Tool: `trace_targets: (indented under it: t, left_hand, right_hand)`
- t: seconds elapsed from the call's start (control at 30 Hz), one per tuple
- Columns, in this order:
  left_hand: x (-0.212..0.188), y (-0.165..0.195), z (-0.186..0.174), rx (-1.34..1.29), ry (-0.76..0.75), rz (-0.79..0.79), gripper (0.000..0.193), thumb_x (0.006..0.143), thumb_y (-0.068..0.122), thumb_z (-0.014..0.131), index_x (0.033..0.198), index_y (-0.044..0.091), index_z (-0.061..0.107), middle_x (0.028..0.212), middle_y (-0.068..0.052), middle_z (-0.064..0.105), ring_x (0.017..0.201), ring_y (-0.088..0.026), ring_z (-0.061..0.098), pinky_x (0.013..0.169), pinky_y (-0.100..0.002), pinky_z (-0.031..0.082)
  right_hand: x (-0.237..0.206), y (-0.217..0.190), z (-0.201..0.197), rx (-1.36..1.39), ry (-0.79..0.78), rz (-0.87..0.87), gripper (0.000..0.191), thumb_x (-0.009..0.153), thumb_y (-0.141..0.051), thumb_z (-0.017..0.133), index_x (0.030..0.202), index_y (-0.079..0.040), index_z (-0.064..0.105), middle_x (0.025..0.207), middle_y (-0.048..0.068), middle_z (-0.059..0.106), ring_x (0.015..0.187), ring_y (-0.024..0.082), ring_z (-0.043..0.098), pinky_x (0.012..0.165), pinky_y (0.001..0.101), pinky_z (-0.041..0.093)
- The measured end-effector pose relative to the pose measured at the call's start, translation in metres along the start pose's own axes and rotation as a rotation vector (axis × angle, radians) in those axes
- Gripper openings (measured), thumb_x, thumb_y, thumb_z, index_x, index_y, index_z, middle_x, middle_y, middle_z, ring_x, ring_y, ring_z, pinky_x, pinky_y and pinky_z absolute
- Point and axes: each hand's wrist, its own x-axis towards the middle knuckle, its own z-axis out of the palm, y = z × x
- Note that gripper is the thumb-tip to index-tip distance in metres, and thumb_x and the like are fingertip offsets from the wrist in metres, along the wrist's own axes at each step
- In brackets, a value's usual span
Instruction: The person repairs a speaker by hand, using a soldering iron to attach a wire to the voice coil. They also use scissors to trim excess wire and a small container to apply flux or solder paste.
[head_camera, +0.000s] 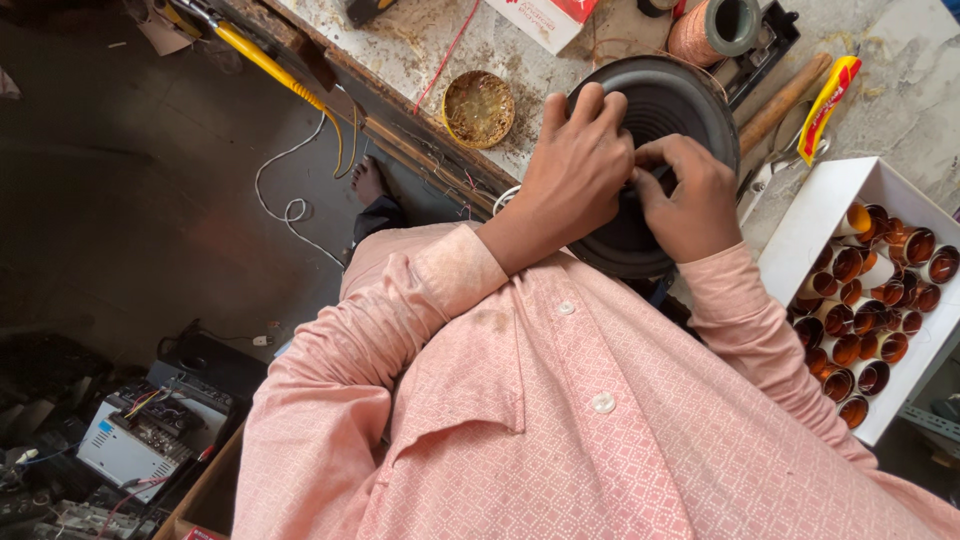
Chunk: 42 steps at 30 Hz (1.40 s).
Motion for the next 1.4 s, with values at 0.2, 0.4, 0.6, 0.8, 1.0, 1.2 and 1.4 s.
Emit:
trace_targets:
  t: [0.2,0.4,0.6,0.8,1.0,1.2,1.4]
  left_hand:
    - [-0.001,0.001,0.001,-0.008,0.039,-0.006,0.021,0.067,0.018,0.077,0.079,0.001,0.072,0.105,-0.014,0.056,0.114,-0.031,0.049,0.095,-0.047,0.035]
    - [-0.002,0.000,0.004,-0.049,0.018,-0.009,0.016,0.072,0.015,0.075,0.079,0.002,0.071,0.106,-0.013,0.055,0.113,-0.030,0.049,0.096,-0.046,0.034]
    - [-0.001,-0.001,0.004,-0.066,0.024,-0.001,0.015,0.071,0.015,0.075,0.080,0.004,0.072,0.107,-0.012,0.055,0.115,-0.031,0.049,0.096,-0.047,0.034]
    - [-0.003,-0.002,0.002,-0.093,0.025,-0.003,0.016,0.070,0.014,0.076,0.084,0.007,0.076,0.109,-0.011,0.056,0.116,-0.030,0.049,0.095,-0.047,0.034]
    - [-0.004,-0.001,0.003,-0.106,0.068,0.008,0.027,0.072,0.014,0.076,0.098,0.015,0.080,0.108,-0.011,0.056,0.114,-0.031,0.048,0.093,-0.048,0.034]
    - [-0.003,-0.002,0.003,-0.090,0.029,0.000,0.018,0.073,0.016,0.077,0.088,0.006,0.076,0.107,-0.011,0.057,0.115,-0.030,0.049,0.095,-0.047,0.035]
    - [-0.003,-0.002,0.004,-0.080,0.018,0.000,0.018,0.073,0.016,0.077,0.085,0.003,0.075,0.105,-0.012,0.057,0.112,-0.030,0.050,0.094,-0.047,0.034]
  right_hand:
    - [-0.005,-0.004,0.002,-0.038,-0.020,0.027,0.020,0.086,0.003,0.074,0.105,0.001,0.070,0.101,0.015,0.071,0.092,0.031,0.072,0.083,0.0389,0.057]
    - [0.002,-0.003,-0.001,-0.130,-0.006,0.022,0.017,0.086,0.000,0.077,0.103,-0.002,0.073,0.100,0.015,0.069,0.088,0.032,0.070,0.080,0.0407,0.056]
    - [0.007,-0.006,-0.002,-0.210,-0.018,0.047,0.015,0.086,-0.003,0.078,0.100,-0.006,0.074,0.101,0.012,0.068,0.087,0.035,0.068,0.076,0.0438,0.054]
    - [0.004,-0.011,-0.003,-0.203,0.014,0.049,0.016,0.087,-0.004,0.079,0.102,-0.007,0.074,0.102,0.011,0.068,0.088,0.034,0.069,0.076,0.0436,0.054]
    - [0.004,-0.009,0.001,-0.222,0.041,0.029,0.018,0.087,-0.003,0.079,0.103,-0.004,0.071,0.103,0.013,0.068,0.090,0.036,0.068,0.076,0.0438,0.053]
    - [0.007,-0.002,0.002,-0.092,0.030,-0.011,0.015,0.089,0.000,0.076,0.104,-0.002,0.072,0.102,0.015,0.070,0.092,0.033,0.070,0.082,0.0408,0.055]
    - [0.001,-0.001,-0.001,-0.025,0.024,0.063,0.016,0.092,0.001,0.074,0.108,-0.003,0.076,0.103,0.014,0.072,0.091,0.031,0.071,0.081,0.0391,0.056]
